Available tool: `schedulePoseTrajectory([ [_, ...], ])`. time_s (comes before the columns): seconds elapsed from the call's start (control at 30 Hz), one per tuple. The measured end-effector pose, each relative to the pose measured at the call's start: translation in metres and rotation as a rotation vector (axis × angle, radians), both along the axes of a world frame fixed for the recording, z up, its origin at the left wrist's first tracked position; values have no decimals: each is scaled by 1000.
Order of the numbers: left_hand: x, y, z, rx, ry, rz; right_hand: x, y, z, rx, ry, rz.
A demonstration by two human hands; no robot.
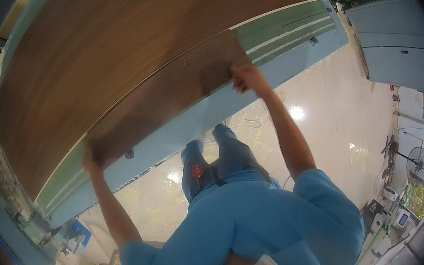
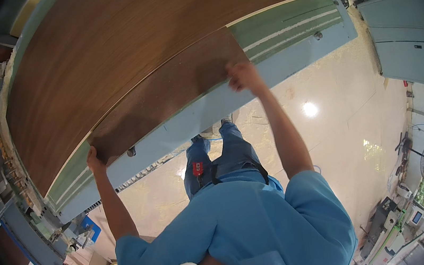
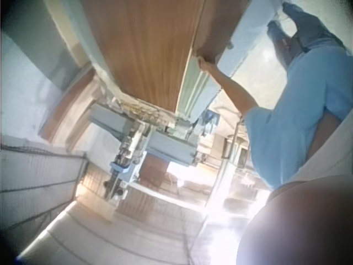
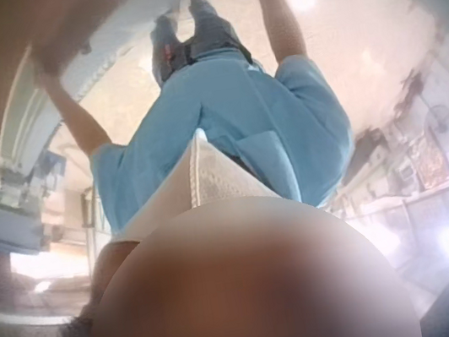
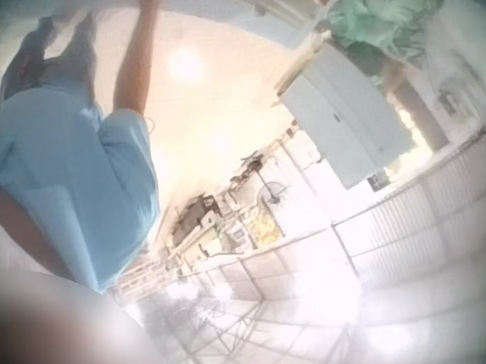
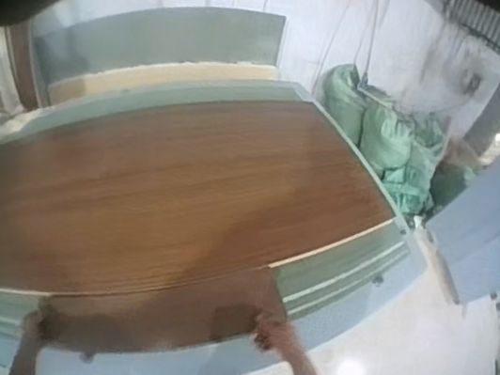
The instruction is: The person places a wooden board onto a CNC machine bed, secures it with masking tape, and then operates the machine's control panel. The person subsequently measures the board with a tape measure.
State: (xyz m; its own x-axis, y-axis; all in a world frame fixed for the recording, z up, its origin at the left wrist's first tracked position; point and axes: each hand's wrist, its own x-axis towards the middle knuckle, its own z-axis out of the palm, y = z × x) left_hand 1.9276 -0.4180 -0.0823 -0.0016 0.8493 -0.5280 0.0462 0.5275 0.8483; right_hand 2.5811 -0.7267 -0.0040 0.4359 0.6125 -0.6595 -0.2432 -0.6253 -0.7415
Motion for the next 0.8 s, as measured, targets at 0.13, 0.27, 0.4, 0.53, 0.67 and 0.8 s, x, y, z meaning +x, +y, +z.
schedulePoseTrajectory([
  [0.13,7,-6,9,-8,-4,-33,130,12,-25,218,-213,-500],
  [0.27,8,5,28,74,58,12,228,37,-65,498,44,-778],
  [0.4,-9,58,26,44,-280,230,306,54,-109,487,200,-760],
  [0.53,-24,101,14,-7,-500,406,354,52,-140,570,372,-750],
  [0.67,-25,104,14,23,-214,572,371,52,-146,475,47,-549],
  [0.8,-16,100,19,53,-168,677,364,53,-134,453,-105,-495],
])
